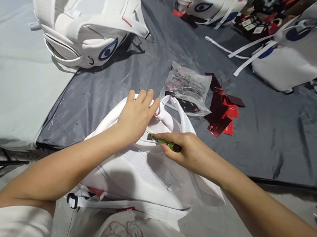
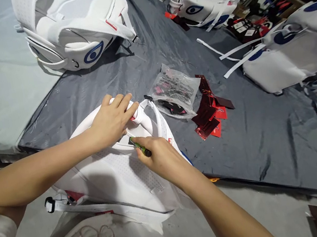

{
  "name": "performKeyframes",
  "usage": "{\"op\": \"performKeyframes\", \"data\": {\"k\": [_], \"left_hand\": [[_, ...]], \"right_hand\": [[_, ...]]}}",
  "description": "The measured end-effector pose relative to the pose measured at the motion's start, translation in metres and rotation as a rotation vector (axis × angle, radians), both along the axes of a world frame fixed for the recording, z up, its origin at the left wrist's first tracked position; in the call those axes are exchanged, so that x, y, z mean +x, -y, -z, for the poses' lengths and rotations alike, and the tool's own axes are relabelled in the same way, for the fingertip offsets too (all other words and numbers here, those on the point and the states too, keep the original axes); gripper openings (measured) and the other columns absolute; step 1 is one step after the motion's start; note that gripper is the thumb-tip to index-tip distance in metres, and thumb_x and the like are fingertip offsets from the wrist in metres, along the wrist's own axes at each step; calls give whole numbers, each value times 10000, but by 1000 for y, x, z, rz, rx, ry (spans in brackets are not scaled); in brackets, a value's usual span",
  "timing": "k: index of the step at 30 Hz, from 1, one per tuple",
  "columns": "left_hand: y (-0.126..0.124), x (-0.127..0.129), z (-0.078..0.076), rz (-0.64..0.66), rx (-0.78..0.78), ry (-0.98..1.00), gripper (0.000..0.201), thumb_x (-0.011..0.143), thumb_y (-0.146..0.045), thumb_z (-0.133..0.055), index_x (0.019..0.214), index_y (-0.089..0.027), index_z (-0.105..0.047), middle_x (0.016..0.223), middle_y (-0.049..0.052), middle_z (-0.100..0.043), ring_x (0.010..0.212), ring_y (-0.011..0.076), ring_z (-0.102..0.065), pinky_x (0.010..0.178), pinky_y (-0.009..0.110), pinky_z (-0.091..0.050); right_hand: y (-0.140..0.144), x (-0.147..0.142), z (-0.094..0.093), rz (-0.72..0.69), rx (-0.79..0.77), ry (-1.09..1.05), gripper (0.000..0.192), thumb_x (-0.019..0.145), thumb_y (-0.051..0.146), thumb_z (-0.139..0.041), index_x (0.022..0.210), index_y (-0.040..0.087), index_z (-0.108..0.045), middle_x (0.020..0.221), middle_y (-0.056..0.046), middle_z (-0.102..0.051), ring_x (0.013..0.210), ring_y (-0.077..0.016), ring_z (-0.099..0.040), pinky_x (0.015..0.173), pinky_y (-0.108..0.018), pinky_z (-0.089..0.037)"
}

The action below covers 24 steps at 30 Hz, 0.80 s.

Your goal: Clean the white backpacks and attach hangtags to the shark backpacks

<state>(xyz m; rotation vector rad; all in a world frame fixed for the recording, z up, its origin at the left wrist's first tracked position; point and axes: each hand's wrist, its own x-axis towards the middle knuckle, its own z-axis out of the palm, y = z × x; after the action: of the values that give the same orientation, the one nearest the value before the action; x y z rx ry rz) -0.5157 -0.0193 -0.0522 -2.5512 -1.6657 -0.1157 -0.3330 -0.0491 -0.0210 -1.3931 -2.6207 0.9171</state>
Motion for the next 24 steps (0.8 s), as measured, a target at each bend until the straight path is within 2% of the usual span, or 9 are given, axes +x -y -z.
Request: {"op": "performKeyframes", "data": {"k": [9, 13, 24], "left_hand": [[0, 1, 0, -5, -7, -13, 618, 937, -268, -537, 1517, -180, -343, 1595, 144, -321, 1388, 316, -351, 1131, 499, -272], [-1, 0, 0, -2, 4, -9, 611, 932, -260, -539, 1510, -176, -360, 1585, 142, -340, 1361, 314, -379, 1122, 491, -288], [0, -1, -3, -1, -30, 31, 647, 927, -267, -541, 1532, -165, -334, 1592, 148, -327, 1380, 324, -367, 1138, 486, -275]], "right_hand": [[-2, -1, -1, -96, 60, 122, 423, 900, 151, -511, 1298, 175, -654, 955, -102, -721, 761, -182, -668, 704, -271, -489], [-4, -1, -4, -130, 33, 180, 434, 914, 173, -514, 1333, 177, -626, 991, -113, -724, 798, -196, -680, 718, -280, -501], [2, -8, -7, -80, 47, 263, 445, 914, 180, -492, 1340, 169, -619, 993, -116, -739, 819, -215, -706, 698, -281, -500]]}}
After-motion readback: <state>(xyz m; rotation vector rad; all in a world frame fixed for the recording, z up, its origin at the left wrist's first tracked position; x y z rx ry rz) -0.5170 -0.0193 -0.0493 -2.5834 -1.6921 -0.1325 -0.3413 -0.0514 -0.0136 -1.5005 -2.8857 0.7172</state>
